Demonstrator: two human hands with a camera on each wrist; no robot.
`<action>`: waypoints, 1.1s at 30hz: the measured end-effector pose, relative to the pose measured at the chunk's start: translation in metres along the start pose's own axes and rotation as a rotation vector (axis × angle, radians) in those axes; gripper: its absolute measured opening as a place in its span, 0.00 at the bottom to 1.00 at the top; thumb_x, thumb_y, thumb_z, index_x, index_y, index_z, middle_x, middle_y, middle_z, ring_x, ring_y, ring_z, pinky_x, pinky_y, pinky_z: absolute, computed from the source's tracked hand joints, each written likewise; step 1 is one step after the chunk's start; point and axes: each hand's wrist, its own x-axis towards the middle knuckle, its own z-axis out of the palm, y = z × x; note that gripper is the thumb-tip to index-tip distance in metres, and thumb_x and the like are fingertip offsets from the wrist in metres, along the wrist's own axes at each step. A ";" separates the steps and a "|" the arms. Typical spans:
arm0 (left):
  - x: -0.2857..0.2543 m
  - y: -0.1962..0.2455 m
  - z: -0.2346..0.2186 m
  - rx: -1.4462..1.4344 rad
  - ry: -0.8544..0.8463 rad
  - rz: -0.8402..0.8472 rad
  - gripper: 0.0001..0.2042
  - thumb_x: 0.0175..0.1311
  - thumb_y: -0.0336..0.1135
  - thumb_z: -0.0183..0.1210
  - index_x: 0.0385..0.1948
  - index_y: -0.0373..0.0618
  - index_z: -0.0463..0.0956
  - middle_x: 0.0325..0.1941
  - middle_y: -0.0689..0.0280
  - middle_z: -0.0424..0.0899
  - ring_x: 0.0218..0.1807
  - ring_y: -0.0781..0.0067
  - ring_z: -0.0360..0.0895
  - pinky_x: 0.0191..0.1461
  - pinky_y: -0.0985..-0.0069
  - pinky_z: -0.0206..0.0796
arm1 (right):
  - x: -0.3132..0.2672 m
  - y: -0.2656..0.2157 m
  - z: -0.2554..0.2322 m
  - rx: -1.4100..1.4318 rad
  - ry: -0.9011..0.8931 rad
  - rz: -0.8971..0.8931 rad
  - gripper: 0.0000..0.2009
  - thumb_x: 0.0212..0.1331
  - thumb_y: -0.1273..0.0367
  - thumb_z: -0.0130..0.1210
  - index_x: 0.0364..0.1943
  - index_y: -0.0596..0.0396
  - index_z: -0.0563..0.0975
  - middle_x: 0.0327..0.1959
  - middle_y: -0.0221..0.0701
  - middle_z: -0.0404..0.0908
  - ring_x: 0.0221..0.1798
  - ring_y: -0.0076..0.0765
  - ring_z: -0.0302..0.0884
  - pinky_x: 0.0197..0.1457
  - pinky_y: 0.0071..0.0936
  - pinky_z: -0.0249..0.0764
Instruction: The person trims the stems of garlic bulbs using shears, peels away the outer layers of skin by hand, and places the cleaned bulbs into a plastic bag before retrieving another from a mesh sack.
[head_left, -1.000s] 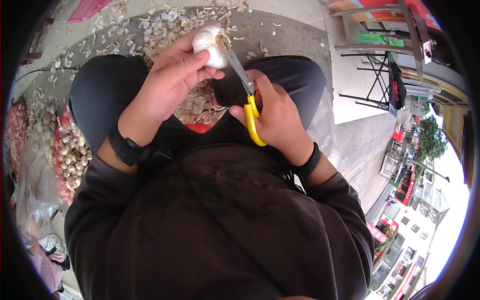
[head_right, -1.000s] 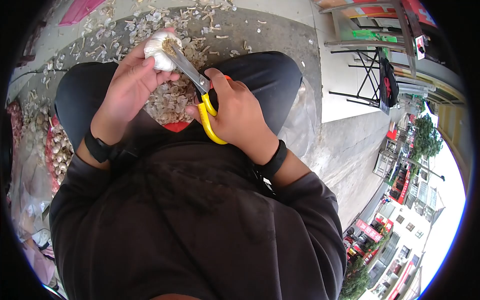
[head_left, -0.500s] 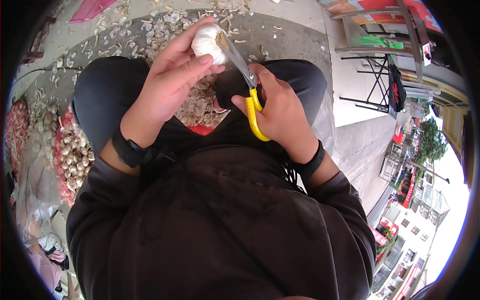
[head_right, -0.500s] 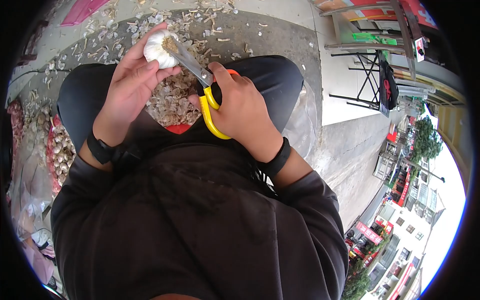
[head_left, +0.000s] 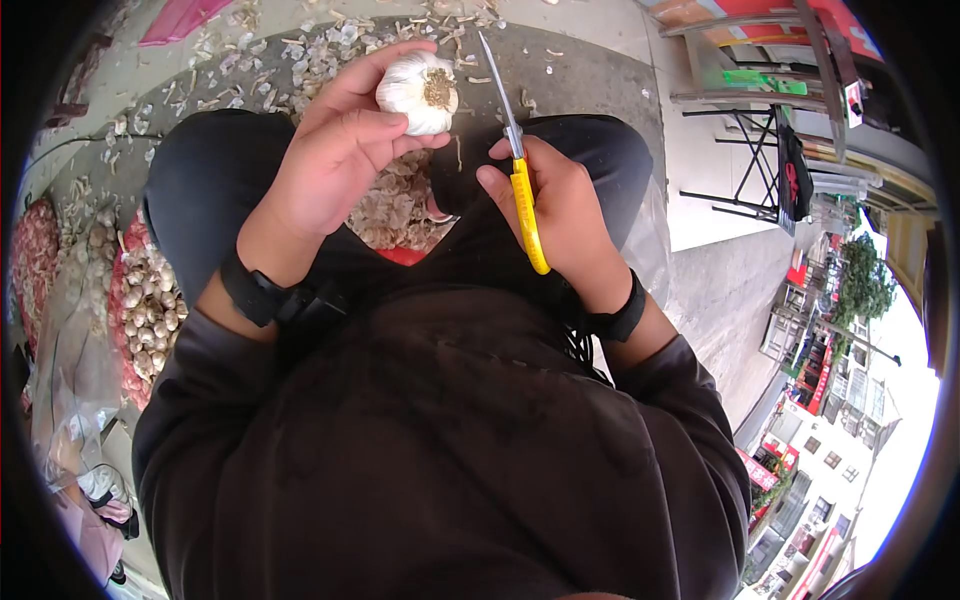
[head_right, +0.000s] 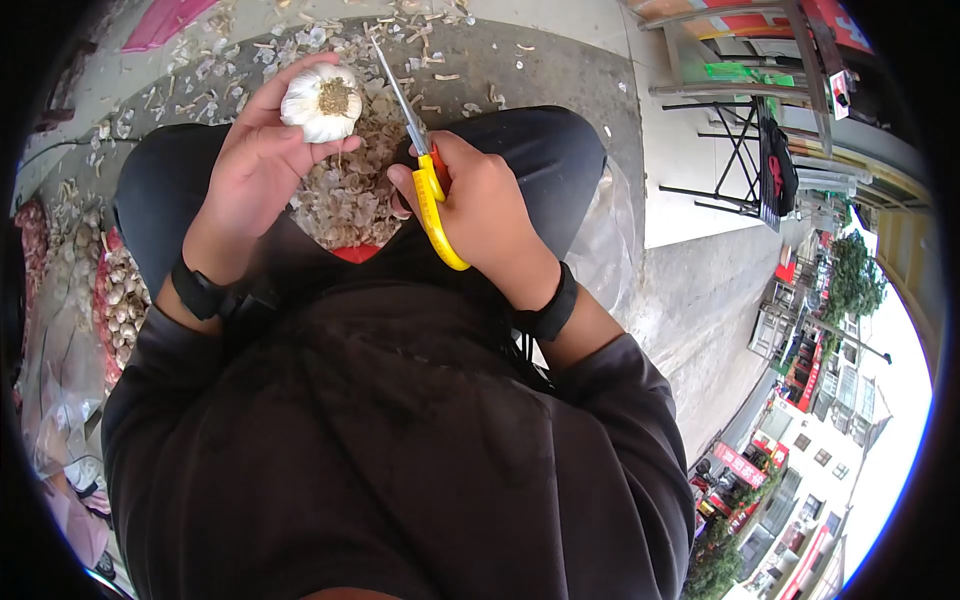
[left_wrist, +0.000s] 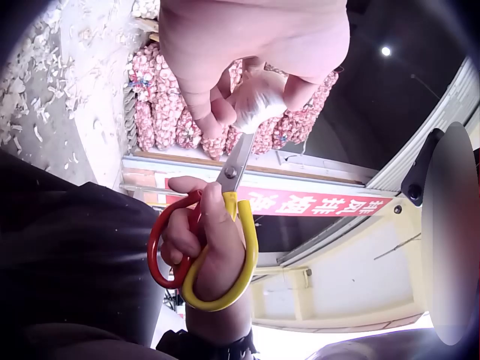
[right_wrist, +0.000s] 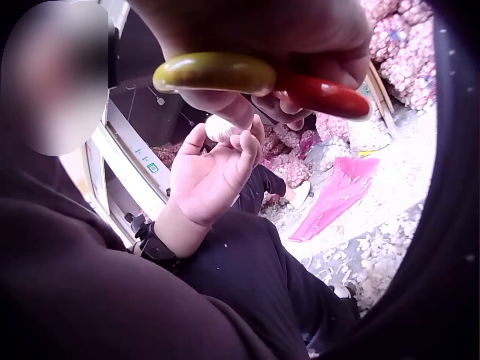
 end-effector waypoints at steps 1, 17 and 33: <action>0.000 0.000 0.000 -0.028 -0.003 -0.006 0.28 0.62 0.30 0.47 0.67 0.35 0.57 0.61 0.56 0.73 0.54 0.67 0.76 0.61 0.62 0.70 | 0.000 0.002 0.000 -0.028 0.045 -0.019 0.17 0.57 0.60 0.65 0.36 0.59 0.73 0.17 0.40 0.75 0.21 0.50 0.76 0.25 0.35 0.69; -0.006 -0.003 0.011 0.266 -0.010 -0.015 0.13 0.75 0.39 0.48 0.54 0.45 0.69 0.48 0.56 0.82 0.25 0.84 0.72 0.23 0.86 0.63 | -0.074 0.008 -0.067 -0.767 -0.199 0.276 0.28 0.50 0.61 0.66 0.56 0.51 0.72 0.36 0.39 0.82 0.40 0.47 0.81 0.40 0.37 0.76; -0.006 -0.032 0.049 0.694 -0.198 0.023 0.19 0.76 0.37 0.45 0.62 0.38 0.69 0.53 0.59 0.82 0.35 0.81 0.81 0.42 0.83 0.74 | -0.036 -0.018 -0.037 -0.010 0.136 -0.323 0.29 0.46 0.73 0.65 0.57 0.57 0.70 0.39 0.41 0.78 0.42 0.42 0.79 0.41 0.31 0.76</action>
